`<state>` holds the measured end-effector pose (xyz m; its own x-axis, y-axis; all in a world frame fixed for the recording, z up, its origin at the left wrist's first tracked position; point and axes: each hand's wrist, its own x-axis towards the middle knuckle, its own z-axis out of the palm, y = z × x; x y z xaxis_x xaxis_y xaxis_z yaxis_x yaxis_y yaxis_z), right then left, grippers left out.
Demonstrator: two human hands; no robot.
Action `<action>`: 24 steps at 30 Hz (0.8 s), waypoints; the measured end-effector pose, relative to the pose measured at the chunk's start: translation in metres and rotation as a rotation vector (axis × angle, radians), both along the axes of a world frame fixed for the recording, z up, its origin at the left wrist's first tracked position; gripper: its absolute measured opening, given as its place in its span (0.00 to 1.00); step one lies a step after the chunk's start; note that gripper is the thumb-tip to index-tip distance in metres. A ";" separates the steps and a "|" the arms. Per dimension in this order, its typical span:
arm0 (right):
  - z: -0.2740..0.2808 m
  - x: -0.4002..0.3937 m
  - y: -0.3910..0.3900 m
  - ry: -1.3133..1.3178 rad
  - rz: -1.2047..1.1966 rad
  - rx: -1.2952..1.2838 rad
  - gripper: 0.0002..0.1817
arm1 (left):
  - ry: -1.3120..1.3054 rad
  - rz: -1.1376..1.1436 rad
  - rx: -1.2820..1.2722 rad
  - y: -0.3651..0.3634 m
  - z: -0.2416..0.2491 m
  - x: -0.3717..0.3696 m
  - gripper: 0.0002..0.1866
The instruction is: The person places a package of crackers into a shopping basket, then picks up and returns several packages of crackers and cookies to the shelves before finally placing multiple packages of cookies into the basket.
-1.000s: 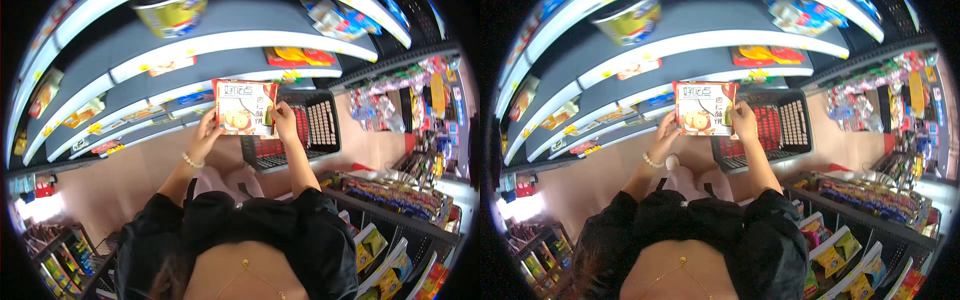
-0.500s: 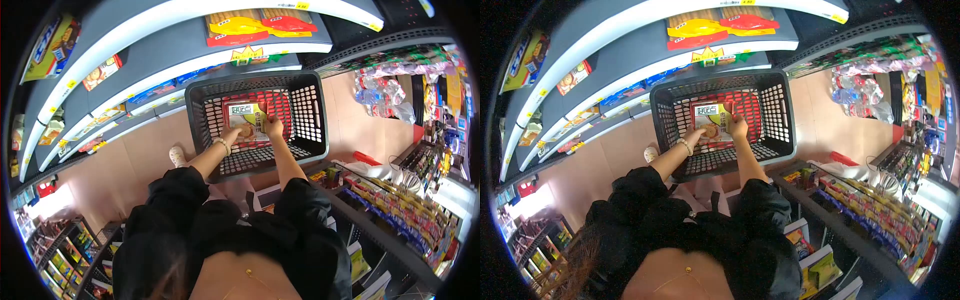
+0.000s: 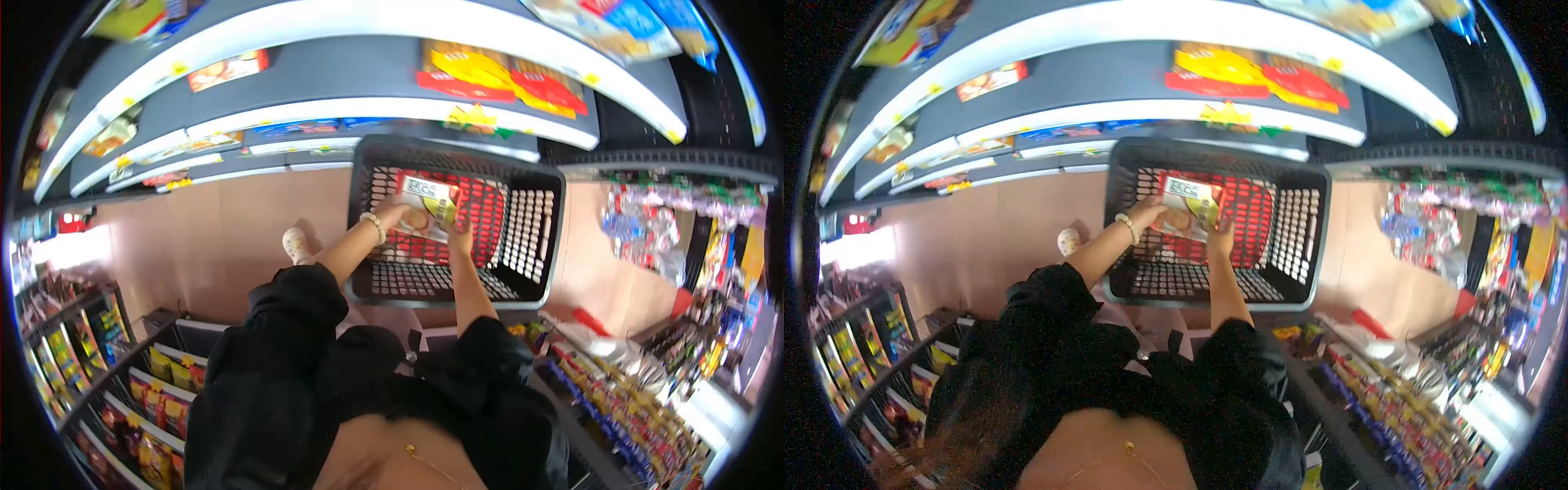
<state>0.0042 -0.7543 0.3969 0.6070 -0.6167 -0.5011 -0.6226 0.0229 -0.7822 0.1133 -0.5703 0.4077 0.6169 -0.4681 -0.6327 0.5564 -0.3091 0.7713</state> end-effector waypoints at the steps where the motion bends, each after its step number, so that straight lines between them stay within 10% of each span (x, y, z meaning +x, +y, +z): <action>1: 0.014 0.001 0.005 -0.019 -0.021 0.026 0.31 | -0.100 -0.031 0.036 0.007 0.038 0.005 0.17; 6: 0.067 0.019 0.039 -0.164 -0.097 -0.043 0.21 | 0.092 0.210 -0.284 0.083 0.156 0.018 0.18; 14: 0.242 0.174 0.227 -0.782 0.253 -0.122 0.21 | -0.132 0.548 -0.243 0.266 0.207 0.043 0.15; 24: 0.246 0.370 0.326 -0.285 0.672 -0.832 0.17 | -0.101 0.578 -0.228 0.444 0.205 0.045 0.15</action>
